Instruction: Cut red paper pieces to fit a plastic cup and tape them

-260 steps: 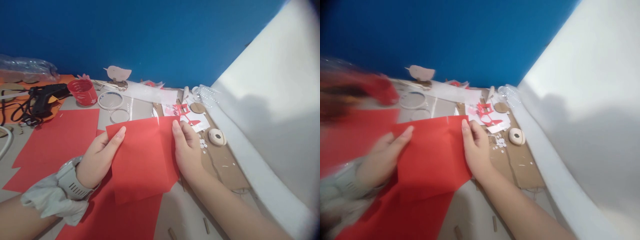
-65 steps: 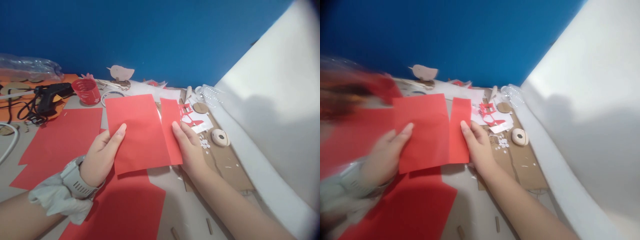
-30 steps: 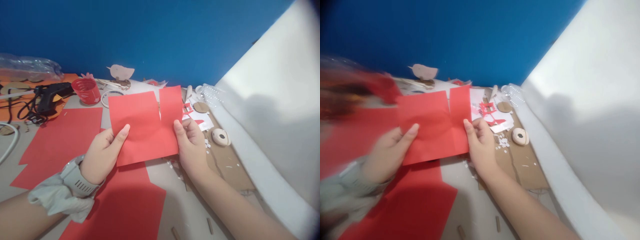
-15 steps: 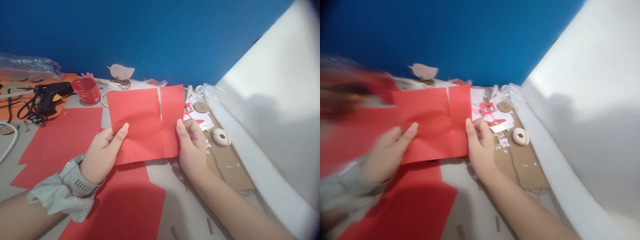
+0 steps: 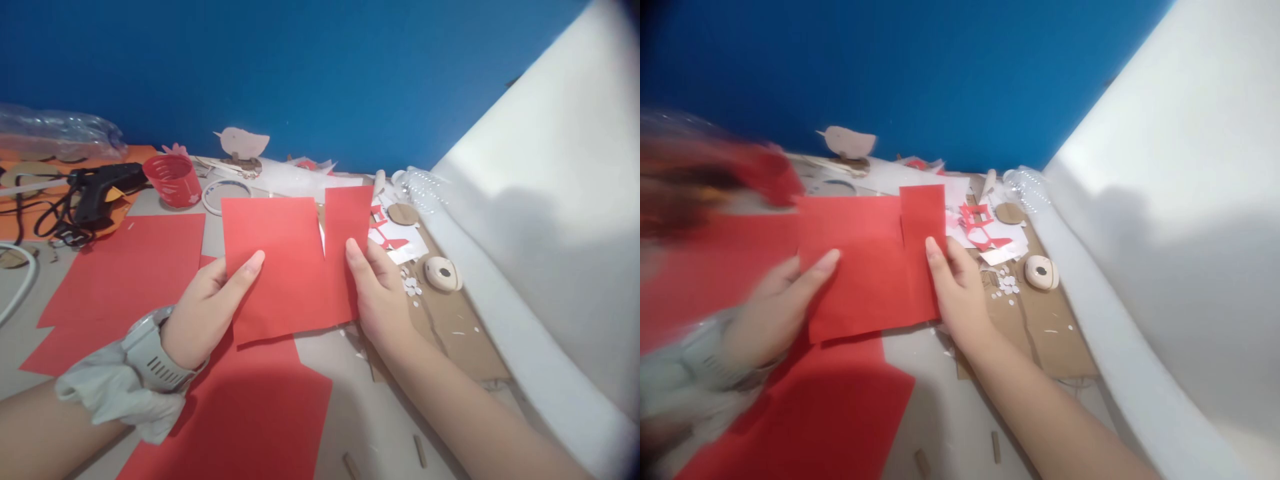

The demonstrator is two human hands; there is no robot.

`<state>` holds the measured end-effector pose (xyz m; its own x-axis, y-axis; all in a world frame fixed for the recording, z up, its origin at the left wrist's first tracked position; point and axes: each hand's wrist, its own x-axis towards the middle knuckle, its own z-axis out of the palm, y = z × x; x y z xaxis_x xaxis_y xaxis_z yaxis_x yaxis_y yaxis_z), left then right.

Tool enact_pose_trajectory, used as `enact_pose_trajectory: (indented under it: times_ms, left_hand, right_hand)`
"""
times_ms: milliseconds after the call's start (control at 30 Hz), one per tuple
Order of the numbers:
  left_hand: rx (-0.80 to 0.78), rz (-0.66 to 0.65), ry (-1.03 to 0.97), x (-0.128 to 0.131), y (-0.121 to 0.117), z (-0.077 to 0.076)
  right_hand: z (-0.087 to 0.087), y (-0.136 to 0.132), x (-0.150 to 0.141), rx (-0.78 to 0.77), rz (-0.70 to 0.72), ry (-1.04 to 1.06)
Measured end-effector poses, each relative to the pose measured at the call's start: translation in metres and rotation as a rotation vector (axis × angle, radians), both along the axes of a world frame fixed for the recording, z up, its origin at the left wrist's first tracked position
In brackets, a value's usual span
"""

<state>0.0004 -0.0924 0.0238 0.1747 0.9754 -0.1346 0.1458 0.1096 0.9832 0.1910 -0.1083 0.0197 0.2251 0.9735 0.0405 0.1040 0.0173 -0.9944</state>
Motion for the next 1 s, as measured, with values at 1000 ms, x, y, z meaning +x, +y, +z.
enact_pose_trajectory:
  times_ms: [1000]
  left_hand:
    - [0.106, 0.056, 0.188, 0.002, 0.001, 0.010]
  right_hand:
    - [0.000, -0.002, 0.000, -0.004, -0.080, -0.169]
